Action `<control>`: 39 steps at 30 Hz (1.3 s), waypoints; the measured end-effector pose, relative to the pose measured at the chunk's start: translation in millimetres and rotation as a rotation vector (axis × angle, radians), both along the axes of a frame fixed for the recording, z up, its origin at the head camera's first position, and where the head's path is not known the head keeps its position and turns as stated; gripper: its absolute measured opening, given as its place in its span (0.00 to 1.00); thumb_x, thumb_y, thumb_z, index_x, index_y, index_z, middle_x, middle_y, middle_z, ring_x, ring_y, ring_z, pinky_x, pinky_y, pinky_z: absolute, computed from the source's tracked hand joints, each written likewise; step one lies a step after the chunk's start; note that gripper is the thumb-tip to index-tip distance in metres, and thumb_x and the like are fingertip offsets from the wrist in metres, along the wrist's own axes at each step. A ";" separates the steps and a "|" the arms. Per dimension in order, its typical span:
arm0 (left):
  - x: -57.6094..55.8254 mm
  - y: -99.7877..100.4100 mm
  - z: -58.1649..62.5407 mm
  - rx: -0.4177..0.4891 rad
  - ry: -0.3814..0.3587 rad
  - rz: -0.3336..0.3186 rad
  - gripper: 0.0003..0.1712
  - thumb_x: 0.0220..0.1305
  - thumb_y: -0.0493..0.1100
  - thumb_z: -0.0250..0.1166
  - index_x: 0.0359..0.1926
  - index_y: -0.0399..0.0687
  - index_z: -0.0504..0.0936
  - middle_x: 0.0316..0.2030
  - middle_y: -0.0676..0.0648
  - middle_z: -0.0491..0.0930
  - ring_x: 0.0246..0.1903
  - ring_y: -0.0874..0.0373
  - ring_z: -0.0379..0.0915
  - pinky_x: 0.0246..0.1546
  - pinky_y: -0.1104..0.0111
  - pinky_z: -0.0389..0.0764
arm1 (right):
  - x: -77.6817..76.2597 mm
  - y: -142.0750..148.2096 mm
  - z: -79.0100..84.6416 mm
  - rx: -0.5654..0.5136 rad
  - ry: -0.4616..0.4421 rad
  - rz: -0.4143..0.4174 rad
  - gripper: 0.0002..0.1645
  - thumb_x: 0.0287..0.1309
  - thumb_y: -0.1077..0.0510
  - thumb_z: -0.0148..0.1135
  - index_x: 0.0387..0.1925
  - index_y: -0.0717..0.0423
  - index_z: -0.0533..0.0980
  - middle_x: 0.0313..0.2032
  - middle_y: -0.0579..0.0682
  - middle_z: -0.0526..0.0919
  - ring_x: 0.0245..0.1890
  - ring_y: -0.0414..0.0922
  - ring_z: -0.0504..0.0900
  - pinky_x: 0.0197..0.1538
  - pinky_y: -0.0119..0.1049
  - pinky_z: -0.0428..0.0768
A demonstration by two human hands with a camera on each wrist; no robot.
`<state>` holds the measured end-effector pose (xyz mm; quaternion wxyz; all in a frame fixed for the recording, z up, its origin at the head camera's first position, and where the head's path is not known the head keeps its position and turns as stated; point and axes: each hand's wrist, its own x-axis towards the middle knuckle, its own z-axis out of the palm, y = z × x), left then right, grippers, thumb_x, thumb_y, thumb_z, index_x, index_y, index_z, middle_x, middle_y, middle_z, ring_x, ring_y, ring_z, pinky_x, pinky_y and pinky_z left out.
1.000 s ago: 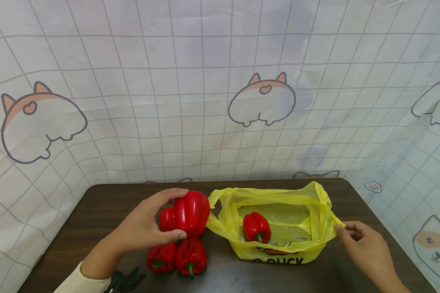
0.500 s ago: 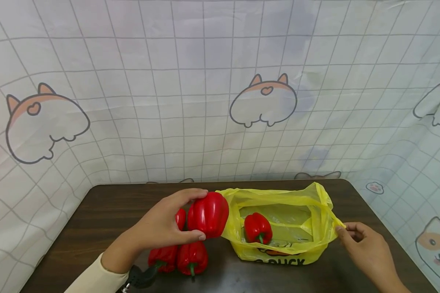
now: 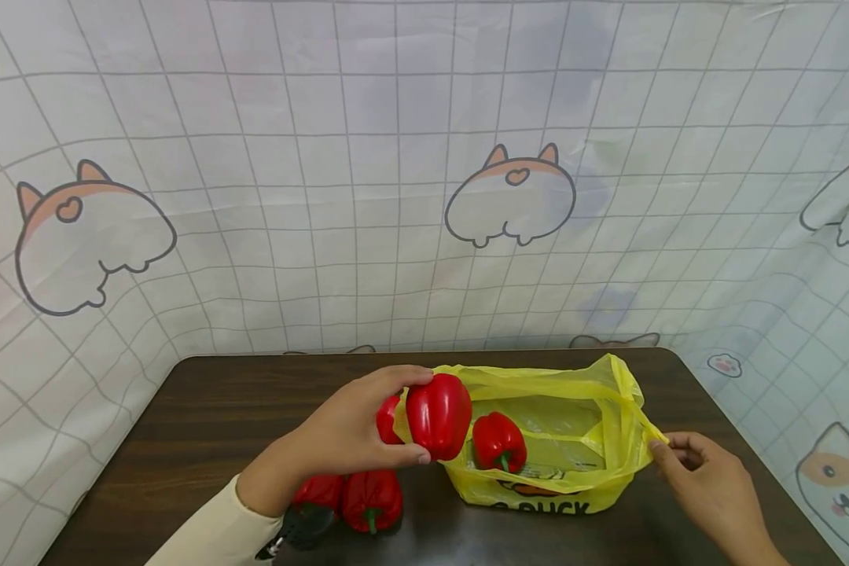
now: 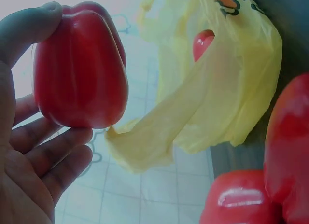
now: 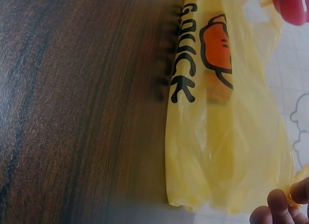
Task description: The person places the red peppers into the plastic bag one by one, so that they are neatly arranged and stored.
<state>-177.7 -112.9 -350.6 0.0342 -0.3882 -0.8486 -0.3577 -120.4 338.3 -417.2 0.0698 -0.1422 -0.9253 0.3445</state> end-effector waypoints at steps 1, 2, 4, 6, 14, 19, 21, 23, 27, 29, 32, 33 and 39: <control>-0.6 2.0 -0.5 -0.003 0.004 -0.003 0.47 0.52 0.54 0.81 0.70 0.59 0.70 0.64 0.63 0.72 0.58 0.64 0.71 0.48 0.64 0.84 | 0.0 -0.4 -0.2 0.000 0.003 -0.002 0.34 0.72 0.35 0.55 0.53 0.64 0.79 0.34 0.50 0.88 0.30 0.43 0.82 0.29 0.39 0.77; -1.4 4.0 -1.0 -0.003 0.010 -0.008 0.46 0.52 0.54 0.81 0.71 0.59 0.70 0.64 0.62 0.72 0.59 0.63 0.71 0.49 0.63 0.84 | -0.1 -0.7 -0.3 0.000 0.005 -0.005 0.34 0.72 0.36 0.55 0.53 0.64 0.79 0.34 0.50 0.88 0.30 0.43 0.82 0.28 0.39 0.77; -2.9 8.2 -2.0 -0.005 0.019 -0.020 0.46 0.53 0.54 0.81 0.71 0.57 0.70 0.64 0.61 0.72 0.59 0.63 0.71 0.49 0.63 0.84 | -0.2 -0.9 -0.4 -0.003 0.006 -0.006 0.33 0.73 0.36 0.55 0.53 0.64 0.79 0.35 0.51 0.88 0.30 0.43 0.82 0.28 0.39 0.77; -4.2 12.8 -2.5 -0.013 0.031 -0.027 0.46 0.53 0.54 0.81 0.70 0.56 0.71 0.65 0.60 0.73 0.59 0.62 0.72 0.49 0.63 0.83 | -0.2 -0.8 -0.6 -0.007 0.004 -0.006 0.34 0.72 0.36 0.55 0.53 0.64 0.78 0.35 0.51 0.88 0.30 0.43 0.82 0.28 0.39 0.78; -10.0 31.7 -3.5 -0.071 0.070 -0.021 0.45 0.54 0.57 0.79 0.70 0.55 0.71 0.64 0.58 0.74 0.53 0.62 0.74 0.46 0.66 0.83 | 0.6 -1.1 -2.1 -0.003 0.015 0.002 0.33 0.73 0.36 0.55 0.52 0.64 0.79 0.34 0.50 0.88 0.30 0.43 0.82 0.28 0.38 0.77; -11.3 36.8 -2.5 -0.092 0.093 -0.018 0.45 0.54 0.57 0.79 0.70 0.53 0.71 0.64 0.56 0.74 0.54 0.62 0.74 0.47 0.66 0.83 | 0.8 -1.9 -1.9 -0.012 0.017 0.005 0.33 0.72 0.36 0.55 0.52 0.64 0.79 0.34 0.51 0.88 0.29 0.43 0.82 0.27 0.38 0.77; -10.9 37.8 -0.7 -0.097 0.100 -0.019 0.45 0.54 0.56 0.79 0.70 0.53 0.71 0.65 0.55 0.74 0.58 0.61 0.72 0.50 0.65 0.83 | 0.7 -2.0 -1.5 -0.014 0.016 0.003 0.33 0.72 0.36 0.55 0.52 0.64 0.79 0.34 0.51 0.88 0.29 0.43 0.82 0.27 0.38 0.77; -10.1 38.7 1.4 -0.103 0.111 -0.020 0.46 0.53 0.56 0.80 0.70 0.52 0.71 0.66 0.55 0.74 0.61 0.60 0.71 0.51 0.65 0.82 | 0.4 -1.9 -1.2 -0.013 0.016 0.002 0.33 0.73 0.36 0.55 0.52 0.64 0.79 0.34 0.51 0.88 0.29 0.43 0.82 0.27 0.38 0.77; -8.5 41.1 5.6 -0.105 0.148 -0.020 0.46 0.53 0.57 0.80 0.70 0.53 0.71 0.65 0.55 0.74 0.62 0.59 0.71 0.51 0.64 0.82 | -0.4 -1.8 -1.4 -0.009 0.018 0.003 0.33 0.73 0.37 0.55 0.52 0.64 0.79 0.34 0.51 0.88 0.29 0.43 0.82 0.27 0.38 0.77; -8.1 43.3 7.2 -0.105 0.161 -0.023 0.46 0.53 0.57 0.79 0.70 0.53 0.70 0.65 0.55 0.74 0.62 0.59 0.71 0.52 0.64 0.82 | -0.9 -2.0 -1.2 -0.009 0.015 0.003 0.33 0.73 0.37 0.55 0.52 0.64 0.79 0.34 0.51 0.88 0.29 0.43 0.82 0.27 0.38 0.77; -8.3 48.4 8.5 -0.110 0.153 -0.028 0.47 0.53 0.58 0.79 0.70 0.54 0.70 0.64 0.56 0.74 0.62 0.58 0.71 0.53 0.63 0.82 | -1.5 -2.0 -0.5 -0.014 0.009 0.006 0.34 0.72 0.36 0.55 0.52 0.64 0.79 0.35 0.51 0.88 0.29 0.42 0.82 0.28 0.38 0.78; -8.6 50.5 8.1 -0.117 0.143 -0.024 0.47 0.53 0.58 0.79 0.71 0.54 0.70 0.65 0.56 0.74 0.62 0.58 0.71 0.53 0.62 0.82 | -1.5 -1.9 -0.3 -0.013 0.008 0.009 0.34 0.72 0.36 0.55 0.52 0.64 0.79 0.35 0.51 0.88 0.30 0.42 0.82 0.28 0.38 0.78; -9.4 64.0 1.2 -0.184 0.066 0.034 0.46 0.54 0.59 0.77 0.71 0.54 0.70 0.66 0.54 0.73 0.61 0.57 0.71 0.52 0.63 0.82 | -0.8 -1.1 -0.8 -0.013 0.008 0.026 0.34 0.73 0.36 0.55 0.53 0.64 0.79 0.35 0.50 0.88 0.30 0.42 0.82 0.28 0.38 0.78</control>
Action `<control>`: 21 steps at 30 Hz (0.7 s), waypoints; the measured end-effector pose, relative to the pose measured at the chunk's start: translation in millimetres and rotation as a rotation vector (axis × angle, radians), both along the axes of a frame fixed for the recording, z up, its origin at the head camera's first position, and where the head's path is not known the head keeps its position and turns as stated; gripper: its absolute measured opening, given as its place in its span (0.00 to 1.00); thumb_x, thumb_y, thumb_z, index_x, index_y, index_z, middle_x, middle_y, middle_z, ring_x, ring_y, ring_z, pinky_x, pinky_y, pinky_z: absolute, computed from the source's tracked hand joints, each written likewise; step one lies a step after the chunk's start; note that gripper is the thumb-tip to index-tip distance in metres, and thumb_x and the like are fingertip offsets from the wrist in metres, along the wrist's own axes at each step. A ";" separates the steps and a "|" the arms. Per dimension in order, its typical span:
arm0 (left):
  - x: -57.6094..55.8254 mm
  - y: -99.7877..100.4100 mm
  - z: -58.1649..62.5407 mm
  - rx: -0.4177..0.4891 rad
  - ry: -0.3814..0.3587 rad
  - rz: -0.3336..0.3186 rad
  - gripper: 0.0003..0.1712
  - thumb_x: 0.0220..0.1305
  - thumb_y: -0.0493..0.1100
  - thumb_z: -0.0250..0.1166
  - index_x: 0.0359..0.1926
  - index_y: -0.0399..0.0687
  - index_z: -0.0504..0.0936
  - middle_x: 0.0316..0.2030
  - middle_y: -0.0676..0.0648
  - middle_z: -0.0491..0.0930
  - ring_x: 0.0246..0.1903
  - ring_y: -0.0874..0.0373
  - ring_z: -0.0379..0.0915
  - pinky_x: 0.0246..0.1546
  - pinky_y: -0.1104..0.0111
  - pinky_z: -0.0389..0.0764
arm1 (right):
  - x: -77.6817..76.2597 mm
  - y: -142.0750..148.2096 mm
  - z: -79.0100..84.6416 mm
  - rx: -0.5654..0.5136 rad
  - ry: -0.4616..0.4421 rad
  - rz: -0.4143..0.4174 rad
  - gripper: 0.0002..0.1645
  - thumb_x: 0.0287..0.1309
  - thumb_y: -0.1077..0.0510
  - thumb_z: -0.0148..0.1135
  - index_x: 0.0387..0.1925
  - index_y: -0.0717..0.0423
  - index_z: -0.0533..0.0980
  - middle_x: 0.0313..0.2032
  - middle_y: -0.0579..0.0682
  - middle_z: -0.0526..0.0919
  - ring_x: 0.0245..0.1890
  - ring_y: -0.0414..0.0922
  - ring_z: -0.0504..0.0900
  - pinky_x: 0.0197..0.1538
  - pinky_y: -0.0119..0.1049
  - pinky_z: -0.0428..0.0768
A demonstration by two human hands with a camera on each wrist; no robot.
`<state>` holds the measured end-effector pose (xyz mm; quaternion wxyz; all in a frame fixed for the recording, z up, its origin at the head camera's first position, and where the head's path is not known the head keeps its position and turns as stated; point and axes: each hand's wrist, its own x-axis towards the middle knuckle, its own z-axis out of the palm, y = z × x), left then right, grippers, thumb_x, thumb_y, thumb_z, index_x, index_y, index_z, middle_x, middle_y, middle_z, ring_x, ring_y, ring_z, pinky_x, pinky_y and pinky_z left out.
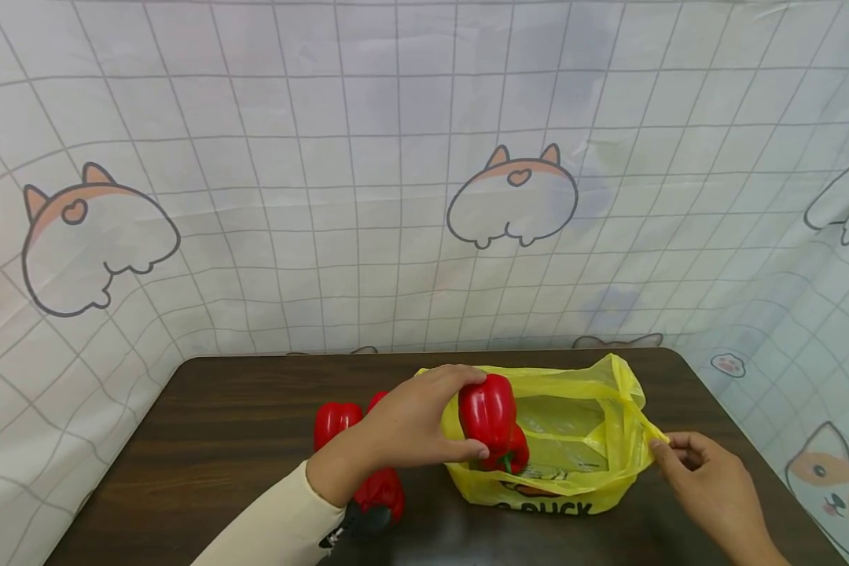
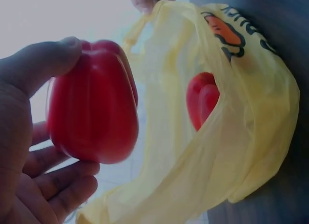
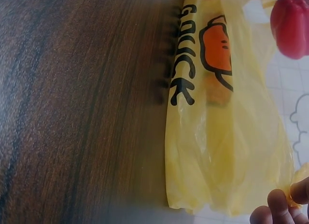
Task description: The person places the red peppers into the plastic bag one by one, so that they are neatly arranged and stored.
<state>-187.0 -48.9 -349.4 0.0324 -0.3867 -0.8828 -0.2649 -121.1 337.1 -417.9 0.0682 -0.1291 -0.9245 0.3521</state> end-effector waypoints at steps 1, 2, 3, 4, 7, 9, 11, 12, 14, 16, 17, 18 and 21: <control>-0.3 2.3 -1.0 -0.007 -0.008 0.006 0.46 0.55 0.59 0.77 0.71 0.53 0.70 0.66 0.54 0.73 0.61 0.57 0.70 0.52 0.63 0.82 | 0.1 0.0 -0.1 0.002 0.003 0.000 0.34 0.73 0.36 0.55 0.53 0.64 0.79 0.35 0.50 0.88 0.30 0.42 0.82 0.28 0.38 0.78; -0.8 4.6 -1.7 -0.011 -0.012 0.011 0.46 0.55 0.59 0.77 0.71 0.53 0.70 0.66 0.54 0.73 0.62 0.57 0.70 0.53 0.63 0.81 | 0.1 0.1 -0.2 0.004 0.006 0.000 0.33 0.73 0.36 0.55 0.53 0.64 0.79 0.35 0.50 0.88 0.29 0.42 0.82 0.28 0.38 0.78; -1.0 6.7 -1.8 -0.014 -0.017 0.017 0.46 0.55 0.59 0.77 0.71 0.53 0.70 0.66 0.54 0.73 0.62 0.56 0.70 0.53 0.63 0.81 | 0.2 0.3 -0.3 0.002 0.007 0.000 0.33 0.73 0.36 0.55 0.53 0.64 0.79 0.35 0.50 0.88 0.29 0.41 0.82 0.28 0.38 0.78; -1.6 8.9 -2.3 -0.016 -0.019 0.021 0.46 0.55 0.59 0.77 0.71 0.52 0.70 0.66 0.54 0.73 0.62 0.56 0.70 0.53 0.63 0.81 | 0.2 0.6 -0.5 0.001 0.009 0.000 0.33 0.73 0.37 0.55 0.53 0.64 0.79 0.35 0.51 0.88 0.29 0.41 0.82 0.28 0.38 0.77; -4.3 14.7 -3.7 -0.018 -0.018 0.035 0.46 0.55 0.59 0.77 0.71 0.51 0.70 0.65 0.54 0.74 0.61 0.56 0.71 0.53 0.64 0.81 | 0.2 0.5 -1.0 0.012 0.017 -0.005 0.32 0.73 0.38 0.55 0.53 0.63 0.79 0.35 0.50 0.88 0.28 0.41 0.82 0.27 0.37 0.77; -6.4 18.0 -4.6 -0.023 -0.020 0.042 0.46 0.55 0.58 0.77 0.71 0.50 0.70 0.64 0.53 0.74 0.59 0.56 0.72 0.51 0.66 0.82 | 0.1 1.0 -1.1 0.008 0.013 -0.006 0.32 0.73 0.38 0.55 0.53 0.64 0.79 0.35 0.50 0.88 0.28 0.41 0.82 0.28 0.38 0.77; -8.5 20.8 -5.7 -0.028 -0.025 0.046 0.46 0.54 0.58 0.77 0.70 0.50 0.70 0.63 0.53 0.75 0.57 0.57 0.73 0.49 0.67 0.82 | 0.1 0.8 -0.8 0.013 0.011 -0.006 0.31 0.73 0.38 0.55 0.53 0.64 0.79 0.35 0.50 0.88 0.28 0.41 0.82 0.27 0.37 0.77; -9.4 22.1 -6.2 -0.031 -0.029 0.048 0.46 0.54 0.58 0.77 0.70 0.49 0.70 0.63 0.53 0.75 0.57 0.57 0.73 0.48 0.68 0.82 | 0.1 1.1 -0.6 0.009 0.008 -0.004 0.32 0.74 0.38 0.55 0.53 0.64 0.79 0.35 0.50 0.88 0.29 0.41 0.82 0.28 0.38 0.77; -11.5 24.7 -7.2 -0.036 -0.040 0.055 0.46 0.55 0.58 0.77 0.70 0.50 0.70 0.63 0.53 0.75 0.56 0.58 0.73 0.48 0.68 0.82 | 0.2 1.0 -0.4 0.008 0.007 -0.001 0.32 0.74 0.38 0.55 0.53 0.64 0.79 0.36 0.51 0.88 0.29 0.42 0.82 0.28 0.38 0.77; -13.4 27.2 -7.4 -0.041 -0.053 0.066 0.46 0.55 0.57 0.77 0.70 0.49 0.70 0.62 0.53 0.75 0.55 0.58 0.74 0.47 0.69 0.82 | 0.9 0.9 -0.8 0.011 0.012 0.002 0.32 0.73 0.37 0.55 0.53 0.64 0.79 0.36 0.51 0.88 0.29 0.42 0.82 0.28 0.38 0.77; -14.8 28.4 -7.8 -0.043 -0.057 0.069 0.45 0.55 0.57 0.77 0.70 0.49 0.70 0.62 0.53 0.75 0.55 0.58 0.74 0.47 0.69 0.82 | 1.1 1.3 -1.2 0.008 0.012 0.004 0.33 0.73 0.37 0.54 0.53 0.64 0.79 0.36 0.52 0.88 0.29 0.42 0.82 0.28 0.38 0.77; -16.3 29.9 -8.0 -0.046 -0.065 0.073 0.45 0.55 0.57 0.77 0.70 0.49 0.70 0.62 0.52 0.75 0.54 0.58 0.74 0.46 0.69 0.82 | 1.2 1.4 -1.7 0.009 0.013 0.003 0.33 0.73 0.37 0.54 0.52 0.64 0.79 0.36 0.51 0.88 0.29 0.42 0.82 0.28 0.38 0.77; -20.9 33.8 -9.0 -0.059 -0.084 0.087 0.45 0.57 0.56 0.76 0.71 0.48 0.69 0.62 0.51 0.75 0.54 0.57 0.74 0.47 0.69 0.82 | 1.5 2.0 -3.1 0.010 0.014 0.002 0.33 0.73 0.36 0.54 0.52 0.64 0.79 0.36 0.51 0.88 0.30 0.43 0.82 0.28 0.38 0.77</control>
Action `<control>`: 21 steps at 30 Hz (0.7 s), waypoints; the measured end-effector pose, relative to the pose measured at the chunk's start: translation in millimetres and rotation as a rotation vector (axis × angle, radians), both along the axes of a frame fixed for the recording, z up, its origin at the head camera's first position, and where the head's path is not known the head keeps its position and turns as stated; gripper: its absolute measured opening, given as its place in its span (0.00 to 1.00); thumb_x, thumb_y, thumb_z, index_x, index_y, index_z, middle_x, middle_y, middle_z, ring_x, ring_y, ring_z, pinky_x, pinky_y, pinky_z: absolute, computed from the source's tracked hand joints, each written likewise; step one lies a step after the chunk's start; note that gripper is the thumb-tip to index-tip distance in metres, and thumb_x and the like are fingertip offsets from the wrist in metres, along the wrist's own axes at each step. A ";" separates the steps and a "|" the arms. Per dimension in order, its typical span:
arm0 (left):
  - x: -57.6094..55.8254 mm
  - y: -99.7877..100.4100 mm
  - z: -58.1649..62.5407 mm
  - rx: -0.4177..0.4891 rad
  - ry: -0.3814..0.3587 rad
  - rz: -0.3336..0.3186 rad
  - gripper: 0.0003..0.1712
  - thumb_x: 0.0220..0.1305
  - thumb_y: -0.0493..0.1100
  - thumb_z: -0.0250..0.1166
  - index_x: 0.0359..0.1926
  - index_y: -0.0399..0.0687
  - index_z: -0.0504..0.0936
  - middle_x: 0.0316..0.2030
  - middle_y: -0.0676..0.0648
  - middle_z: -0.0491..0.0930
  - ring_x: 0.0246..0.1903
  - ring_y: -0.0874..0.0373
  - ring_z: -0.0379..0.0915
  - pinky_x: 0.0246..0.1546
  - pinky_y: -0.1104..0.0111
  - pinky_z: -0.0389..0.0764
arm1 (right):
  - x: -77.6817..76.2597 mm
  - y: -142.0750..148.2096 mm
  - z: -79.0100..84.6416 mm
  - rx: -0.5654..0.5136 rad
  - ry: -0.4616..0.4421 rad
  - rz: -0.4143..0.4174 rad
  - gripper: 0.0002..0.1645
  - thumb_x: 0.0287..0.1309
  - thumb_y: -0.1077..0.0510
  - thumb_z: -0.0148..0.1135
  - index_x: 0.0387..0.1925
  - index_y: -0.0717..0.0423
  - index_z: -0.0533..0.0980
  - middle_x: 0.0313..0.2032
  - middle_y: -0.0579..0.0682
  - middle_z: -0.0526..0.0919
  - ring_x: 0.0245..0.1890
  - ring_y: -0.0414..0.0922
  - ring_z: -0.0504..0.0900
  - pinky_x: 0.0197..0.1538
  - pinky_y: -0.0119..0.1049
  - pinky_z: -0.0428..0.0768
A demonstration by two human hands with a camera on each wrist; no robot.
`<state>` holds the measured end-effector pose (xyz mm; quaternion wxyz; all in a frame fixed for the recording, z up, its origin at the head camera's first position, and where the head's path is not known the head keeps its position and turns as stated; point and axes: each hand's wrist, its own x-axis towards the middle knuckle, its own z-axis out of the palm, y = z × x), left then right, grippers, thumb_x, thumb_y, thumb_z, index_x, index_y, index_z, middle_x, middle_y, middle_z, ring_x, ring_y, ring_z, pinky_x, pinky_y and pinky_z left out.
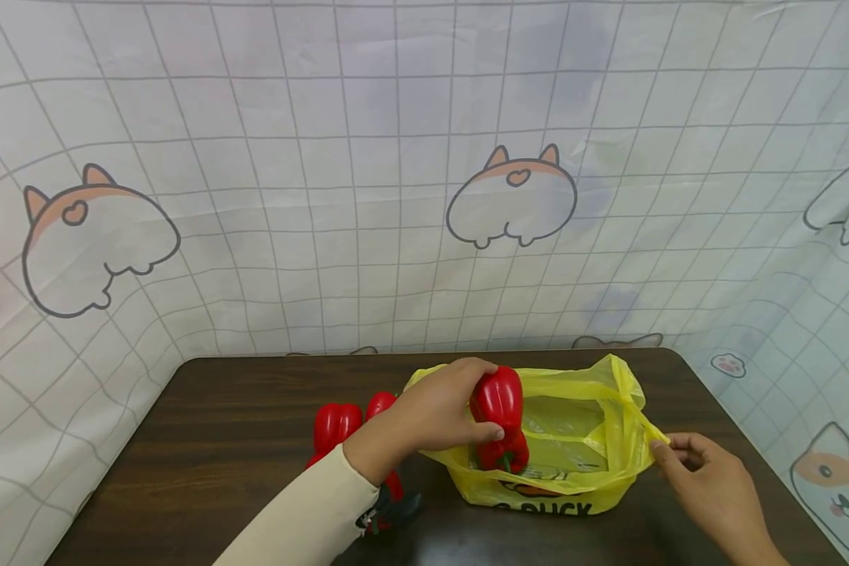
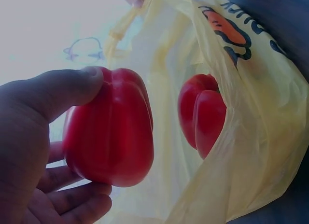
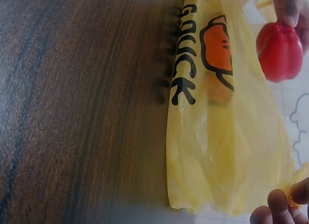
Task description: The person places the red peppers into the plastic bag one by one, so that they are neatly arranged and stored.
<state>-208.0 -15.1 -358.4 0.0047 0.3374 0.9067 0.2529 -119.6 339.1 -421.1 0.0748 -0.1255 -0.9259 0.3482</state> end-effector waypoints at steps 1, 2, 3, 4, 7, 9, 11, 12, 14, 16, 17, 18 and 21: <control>-1.8 0.8 -0.8 -0.005 -0.006 0.002 0.45 0.57 0.56 0.76 0.71 0.48 0.69 0.62 0.51 0.75 0.54 0.57 0.74 0.47 0.69 0.81 | -0.1 0.1 -0.1 -0.001 -0.002 0.000 0.34 0.73 0.36 0.54 0.52 0.64 0.79 0.36 0.51 0.88 0.30 0.43 0.83 0.28 0.38 0.78; -3.4 1.6 -1.6 -0.011 -0.013 0.007 0.45 0.58 0.56 0.76 0.71 0.48 0.68 0.62 0.50 0.74 0.54 0.57 0.74 0.48 0.68 0.81 | -0.4 0.1 -0.4 0.000 -0.003 -0.001 0.34 0.73 0.36 0.54 0.52 0.64 0.79 0.36 0.51 0.88 0.30 0.43 0.82 0.28 0.38 0.77; -4.7 2.2 -2.2 -0.017 -0.023 0.013 0.46 0.57 0.56 0.76 0.72 0.48 0.68 0.62 0.50 0.74 0.54 0.57 0.74 0.47 0.68 0.82 | -0.5 -0.1 -0.6 0.001 -0.002 -0.004 0.34 0.73 0.36 0.54 0.52 0.64 0.79 0.35 0.50 0.88 0.30 0.43 0.82 0.28 0.38 0.77; -5.9 2.4 -3.1 -0.023 -0.030 0.018 0.46 0.57 0.57 0.76 0.72 0.48 0.68 0.63 0.50 0.74 0.54 0.56 0.74 0.48 0.67 0.82 | -0.6 -0.3 -0.5 0.000 -0.002 -0.005 0.34 0.73 0.36 0.54 0.52 0.64 0.79 0.35 0.50 0.88 0.30 0.43 0.82 0.28 0.38 0.77; -9.3 2.8 -5.4 -0.037 -0.053 0.026 0.48 0.57 0.57 0.76 0.73 0.48 0.66 0.64 0.50 0.73 0.56 0.55 0.74 0.48 0.65 0.82 | -1.0 -0.8 -0.3 -0.001 -0.005 -0.012 0.33 0.73 0.36 0.55 0.52 0.64 0.79 0.35 0.49 0.88 0.30 0.43 0.82 0.28 0.38 0.77; -11.6 3.5 -7.1 -0.045 -0.061 0.030 0.48 0.57 0.56 0.77 0.73 0.48 0.66 0.64 0.49 0.73 0.56 0.54 0.74 0.49 0.65 0.82 | -1.2 -1.0 -0.2 -0.003 -0.006 -0.017 0.33 0.73 0.36 0.55 0.52 0.64 0.79 0.35 0.49 0.88 0.30 0.43 0.82 0.28 0.38 0.77; -13.9 4.3 -9.2 -0.058 -0.060 0.031 0.49 0.56 0.55 0.77 0.74 0.48 0.66 0.64 0.48 0.73 0.56 0.54 0.74 0.50 0.64 0.82 | -1.3 -0.9 -0.3 -0.003 -0.006 -0.018 0.33 0.72 0.36 0.55 0.52 0.63 0.79 0.35 0.49 0.88 0.30 0.43 0.82 0.28 0.38 0.77; -15.1 4.8 -10.6 -0.064 -0.058 0.033 0.49 0.56 0.55 0.77 0.74 0.48 0.66 0.64 0.48 0.73 0.56 0.54 0.74 0.50 0.64 0.82 | -1.3 -0.8 -0.5 -0.002 -0.005 -0.017 0.33 0.72 0.36 0.55 0.52 0.63 0.79 0.35 0.49 0.88 0.30 0.43 0.82 0.28 0.38 0.77; -17.5 5.6 -13.6 -0.076 -0.052 0.034 0.49 0.56 0.55 0.77 0.74 0.48 0.66 0.65 0.48 0.73 0.57 0.53 0.74 0.51 0.63 0.82 | -1.2 -0.6 -0.9 -0.003 -0.005 -0.016 0.33 0.72 0.36 0.55 0.52 0.63 0.79 0.35 0.49 0.88 0.30 0.42 0.82 0.27 0.38 0.77; -19.1 6.3 -15.8 -0.088 -0.048 0.039 0.49 0.56 0.55 0.77 0.74 0.48 0.66 0.65 0.47 0.73 0.58 0.53 0.74 0.52 0.62 0.82 | -1.1 -0.4 -1.1 0.000 -0.004 -0.011 0.32 0.73 0.36 0.55 0.52 0.63 0.80 0.35 0.49 0.88 0.30 0.43 0.82 0.28 0.38 0.77; -19.9 6.6 -16.7 -0.091 -0.047 0.043 0.49 0.56 0.55 0.77 0.74 0.48 0.66 0.65 0.47 0.73 0.58 0.53 0.74 0.52 0.62 0.82 | -1.0 -0.2 -1.0 0.002 -0.003 -0.009 0.32 0.73 0.36 0.55 0.52 0.63 0.80 0.35 0.49 0.88 0.30 0.43 0.82 0.28 0.38 0.77; -20.5 7.0 -17.4 -0.093 -0.047 0.047 0.48 0.57 0.55 0.77 0.74 0.48 0.66 0.65 0.47 0.73 0.58 0.52 0.74 0.53 0.62 0.81 | -0.9 -0.1 -1.0 0.002 -0.003 -0.007 0.32 0.73 0.36 0.54 0.52 0.63 0.80 0.35 0.49 0.88 0.30 0.43 0.82 0.28 0.38 0.77; -21.9 8.3 -17.7 -0.093 -0.050 0.058 0.48 0.58 0.55 0.76 0.74 0.48 0.65 0.66 0.47 0.73 0.59 0.52 0.73 0.54 0.61 0.81 | -0.6 -0.1 -0.4 0.000 -0.005 -0.005 0.33 0.73 0.35 0.54 0.52 0.62 0.79 0.36 0.50 0.88 0.30 0.43 0.82 0.28 0.38 0.77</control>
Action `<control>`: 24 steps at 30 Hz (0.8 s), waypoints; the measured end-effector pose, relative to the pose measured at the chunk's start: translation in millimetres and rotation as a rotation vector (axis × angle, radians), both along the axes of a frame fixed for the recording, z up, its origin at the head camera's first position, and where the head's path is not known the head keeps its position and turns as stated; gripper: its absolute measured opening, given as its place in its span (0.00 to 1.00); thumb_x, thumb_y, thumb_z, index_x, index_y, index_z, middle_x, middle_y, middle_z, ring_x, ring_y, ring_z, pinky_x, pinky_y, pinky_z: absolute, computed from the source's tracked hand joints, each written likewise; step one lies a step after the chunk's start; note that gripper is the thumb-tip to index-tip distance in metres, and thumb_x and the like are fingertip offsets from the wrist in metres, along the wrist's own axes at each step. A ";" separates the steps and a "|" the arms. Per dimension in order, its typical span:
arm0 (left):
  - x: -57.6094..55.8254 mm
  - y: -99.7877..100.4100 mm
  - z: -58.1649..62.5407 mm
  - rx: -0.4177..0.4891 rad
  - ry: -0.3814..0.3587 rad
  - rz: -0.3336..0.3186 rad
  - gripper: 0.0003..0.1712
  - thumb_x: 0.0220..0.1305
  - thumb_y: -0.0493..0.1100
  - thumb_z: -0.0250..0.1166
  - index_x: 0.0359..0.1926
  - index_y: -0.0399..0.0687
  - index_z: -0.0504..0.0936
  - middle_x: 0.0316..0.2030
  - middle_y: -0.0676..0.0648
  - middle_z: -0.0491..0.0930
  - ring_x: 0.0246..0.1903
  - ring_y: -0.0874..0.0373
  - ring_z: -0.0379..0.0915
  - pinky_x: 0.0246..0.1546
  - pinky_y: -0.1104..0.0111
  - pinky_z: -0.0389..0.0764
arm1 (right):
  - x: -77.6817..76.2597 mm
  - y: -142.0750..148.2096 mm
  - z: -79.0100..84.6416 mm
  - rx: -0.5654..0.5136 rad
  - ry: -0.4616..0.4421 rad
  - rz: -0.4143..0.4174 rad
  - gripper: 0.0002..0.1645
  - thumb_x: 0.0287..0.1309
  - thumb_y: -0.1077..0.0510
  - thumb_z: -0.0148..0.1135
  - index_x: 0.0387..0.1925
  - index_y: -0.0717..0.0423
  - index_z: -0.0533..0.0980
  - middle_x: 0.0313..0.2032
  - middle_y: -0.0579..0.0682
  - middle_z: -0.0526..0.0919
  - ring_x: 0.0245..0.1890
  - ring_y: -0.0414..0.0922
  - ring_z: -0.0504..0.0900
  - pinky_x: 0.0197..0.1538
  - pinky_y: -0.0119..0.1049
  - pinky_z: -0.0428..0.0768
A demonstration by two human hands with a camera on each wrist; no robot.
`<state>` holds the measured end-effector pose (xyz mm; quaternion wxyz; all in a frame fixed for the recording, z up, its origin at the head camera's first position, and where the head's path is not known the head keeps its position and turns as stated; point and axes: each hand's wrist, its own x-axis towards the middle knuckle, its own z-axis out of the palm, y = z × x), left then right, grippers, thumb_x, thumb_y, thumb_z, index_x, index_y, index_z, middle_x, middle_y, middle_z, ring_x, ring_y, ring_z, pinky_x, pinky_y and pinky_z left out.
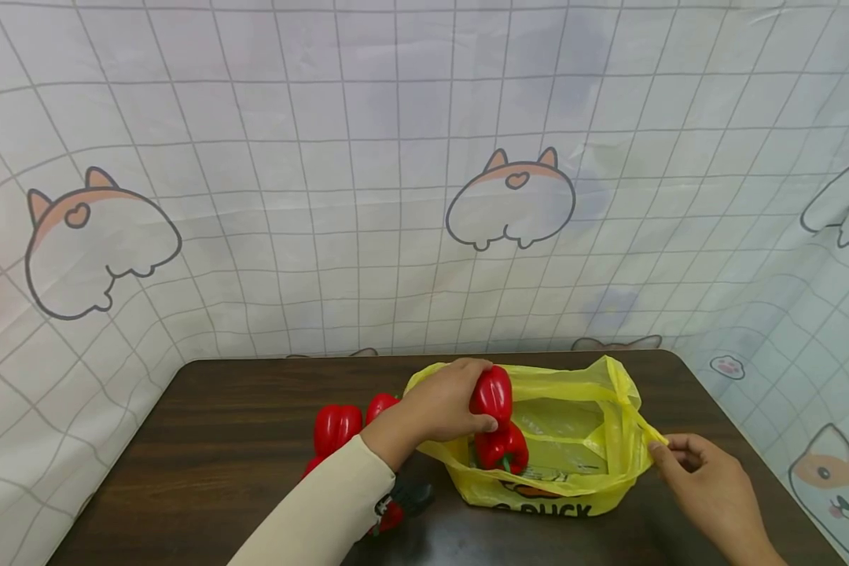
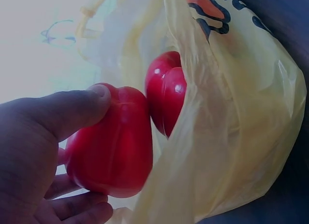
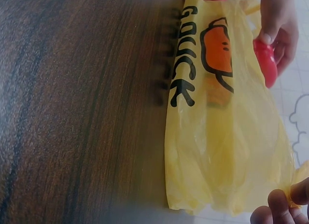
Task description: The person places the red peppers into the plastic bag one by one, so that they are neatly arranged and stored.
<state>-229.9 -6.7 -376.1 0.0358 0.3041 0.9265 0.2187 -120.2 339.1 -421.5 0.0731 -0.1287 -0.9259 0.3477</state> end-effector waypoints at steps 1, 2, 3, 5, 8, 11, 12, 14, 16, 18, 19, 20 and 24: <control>-0.6 0.7 -0.2 0.003 -0.002 0.003 0.47 0.59 0.55 0.76 0.74 0.48 0.65 0.66 0.47 0.73 0.59 0.52 0.73 0.54 0.61 0.81 | 0.2 0.1 0.2 -0.003 -0.002 -0.001 0.33 0.73 0.35 0.54 0.52 0.62 0.79 0.36 0.50 0.88 0.30 0.43 0.82 0.28 0.38 0.77; -1.2 1.2 -0.4 0.005 -0.003 0.007 0.47 0.59 0.55 0.76 0.74 0.48 0.65 0.66 0.47 0.73 0.59 0.52 0.73 0.54 0.60 0.81 | 0.3 0.2 0.4 -0.007 -0.004 0.000 0.34 0.73 0.35 0.54 0.52 0.63 0.79 0.36 0.51 0.88 0.30 0.43 0.82 0.28 0.38 0.77; -1.9 1.7 -0.7 0.006 -0.002 0.010 0.47 0.59 0.55 0.76 0.74 0.48 0.65 0.65 0.47 0.73 0.59 0.52 0.73 0.54 0.60 0.81 | 0.5 0.2 0.7 -0.010 -0.006 0.000 0.34 0.73 0.35 0.54 0.52 0.63 0.79 0.37 0.51 0.88 0.30 0.43 0.82 0.28 0.38 0.77; -3.6 2.6 -1.6 0.006 0.003 0.018 0.47 0.58 0.54 0.76 0.74 0.48 0.66 0.65 0.47 0.73 0.59 0.52 0.72 0.54 0.60 0.81 | 0.8 0.3 1.1 -0.014 -0.011 0.001 0.34 0.73 0.36 0.53 0.53 0.63 0.79 0.37 0.52 0.88 0.30 0.43 0.82 0.28 0.39 0.77; -7.0 3.5 -4.5 0.004 0.019 0.033 0.47 0.58 0.53 0.77 0.73 0.48 0.66 0.66 0.47 0.72 0.60 0.52 0.72 0.54 0.59 0.81 | 1.3 0.3 1.5 -0.011 -0.009 0.008 0.33 0.73 0.37 0.53 0.53 0.63 0.79 0.38 0.52 0.88 0.30 0.43 0.82 0.28 0.38 0.77; -11.3 4.6 -8.9 -0.001 0.033 0.043 0.47 0.58 0.53 0.77 0.73 0.48 0.66 0.67 0.46 0.71 0.61 0.52 0.72 0.55 0.59 0.81 | 1.7 0.4 1.1 -0.003 -0.003 0.011 0.32 0.73 0.37 0.54 0.52 0.63 0.79 0.38 0.52 0.88 0.30 0.43 0.82 0.28 0.38 0.77; -12.6 4.9 -10.3 0.001 0.033 0.048 0.47 0.58 0.53 0.77 0.73 0.48 0.66 0.67 0.46 0.71 0.61 0.51 0.72 0.55 0.59 0.81 | 1.7 0.5 1.0 0.000 0.000 0.012 0.32 0.73 0.37 0.54 0.52 0.63 0.79 0.38 0.52 0.88 0.30 0.43 0.82 0.28 0.38 0.77; -15.0 4.8 -12.7 -0.003 0.033 0.056 0.47 0.58 0.52 0.77 0.74 0.48 0.66 0.67 0.46 0.71 0.61 0.51 0.72 0.56 0.58 0.80 | 1.7 0.5 0.7 -0.004 0.000 0.010 0.32 0.73 0.37 0.54 0.52 0.63 0.79 0.38 0.52 0.88 0.30 0.43 0.82 0.28 0.38 0.77; -17.5 4.6 -15.3 -0.010 0.032 0.064 0.46 0.59 0.52 0.77 0.74 0.48 0.66 0.67 0.46 0.71 0.61 0.52 0.72 0.57 0.58 0.80 | 1.6 0.6 0.6 -0.008 -0.002 0.009 0.32 0.73 0.37 0.54 0.52 0.63 0.79 0.38 0.52 0.88 0.30 0.43 0.82 0.28 0.38 0.77; -19.4 4.2 -17.2 -0.013 0.029 0.073 0.46 0.59 0.52 0.77 0.74 0.48 0.66 0.68 0.46 0.71 0.61 0.52 0.72 0.57 0.58 0.80 | 1.4 0.8 0.3 -0.014 -0.006 0.005 0.32 0.73 0.37 0.54 0.52 0.63 0.79 0.37 0.52 0.88 0.30 0.42 0.82 0.28 0.38 0.78; -20.3 4.1 -18.0 -0.015 0.029 0.078 0.46 0.59 0.52 0.77 0.74 0.48 0.66 0.68 0.46 0.71 0.61 0.52 0.73 0.57 0.58 0.80 | 1.4 0.9 0.2 -0.015 -0.007 0.004 0.32 0.73 0.37 0.54 0.52 0.63 0.79 0.37 0.52 0.88 0.30 0.42 0.82 0.28 0.38 0.78; -21.2 4.3 -19.0 -0.016 0.029 0.082 0.46 0.59 0.52 0.77 0.74 0.47 0.66 0.68 0.46 0.71 0.60 0.52 0.73 0.57 0.58 0.80 | 1.4 1.0 0.0 -0.016 -0.007 0.003 0.32 0.73 0.37 0.54 0.52 0.63 0.79 0.37 0.52 0.88 0.30 0.42 0.82 0.28 0.38 0.78; -23.7 5.9 -23.0 -0.020 0.040 0.102 0.47 0.58 0.53 0.78 0.73 0.47 0.66 0.68 0.46 0.71 0.59 0.51 0.74 0.56 0.57 0.81 | 1.6 1.8 -0.7 -0.015 -0.005 0.003 0.32 0.73 0.37 0.54 0.52 0.63 0.79 0.37 0.51 0.88 0.29 0.42 0.82 0.27 0.38 0.78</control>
